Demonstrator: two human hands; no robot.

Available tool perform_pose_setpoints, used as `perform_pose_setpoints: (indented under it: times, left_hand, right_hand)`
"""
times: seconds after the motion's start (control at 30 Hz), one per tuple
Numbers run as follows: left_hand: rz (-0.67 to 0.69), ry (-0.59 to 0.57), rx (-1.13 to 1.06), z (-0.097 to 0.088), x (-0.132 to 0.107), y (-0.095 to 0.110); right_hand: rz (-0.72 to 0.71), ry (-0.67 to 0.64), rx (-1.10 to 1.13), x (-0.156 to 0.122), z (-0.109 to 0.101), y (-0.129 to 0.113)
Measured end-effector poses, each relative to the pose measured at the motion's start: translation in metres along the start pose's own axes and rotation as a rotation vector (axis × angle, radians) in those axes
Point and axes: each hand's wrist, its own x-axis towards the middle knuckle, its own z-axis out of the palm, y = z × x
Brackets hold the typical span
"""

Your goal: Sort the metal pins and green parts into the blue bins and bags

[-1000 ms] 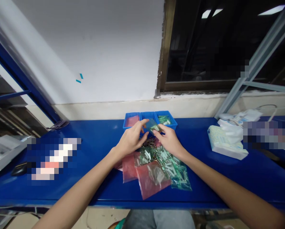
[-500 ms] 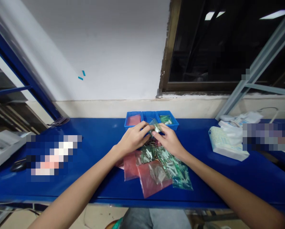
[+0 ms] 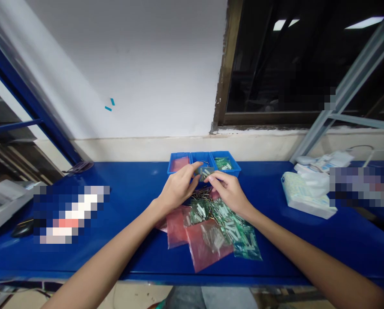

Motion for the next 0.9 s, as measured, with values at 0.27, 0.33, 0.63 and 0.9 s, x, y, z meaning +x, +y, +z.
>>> perform_pose_setpoints:
  times: [0.27,0.33,0.63,0.9]
  left_hand:
    - [-0.012,-0.144,0.058,-0.005,0.001,0.004]
    - [-0.027,-0.140,0.049,-0.003,0.000,0.002]
    - [-0.027,-0.021,-0.092,-0.001,0.001,0.006]
    - [-0.313,0.087,-0.199,0.004,0.003,0.008]
  right_hand:
    - [0.038,0.045,0.155,-0.001,0.002,0.000]
    - [0.054,0.040,0.164,-0.002,0.003,-0.001]
    - [-0.061,0.127,-0.145,0.004,-0.003,0.004]
    - [-0.095,0.234,-0.294,0.014,-0.022,0.001]
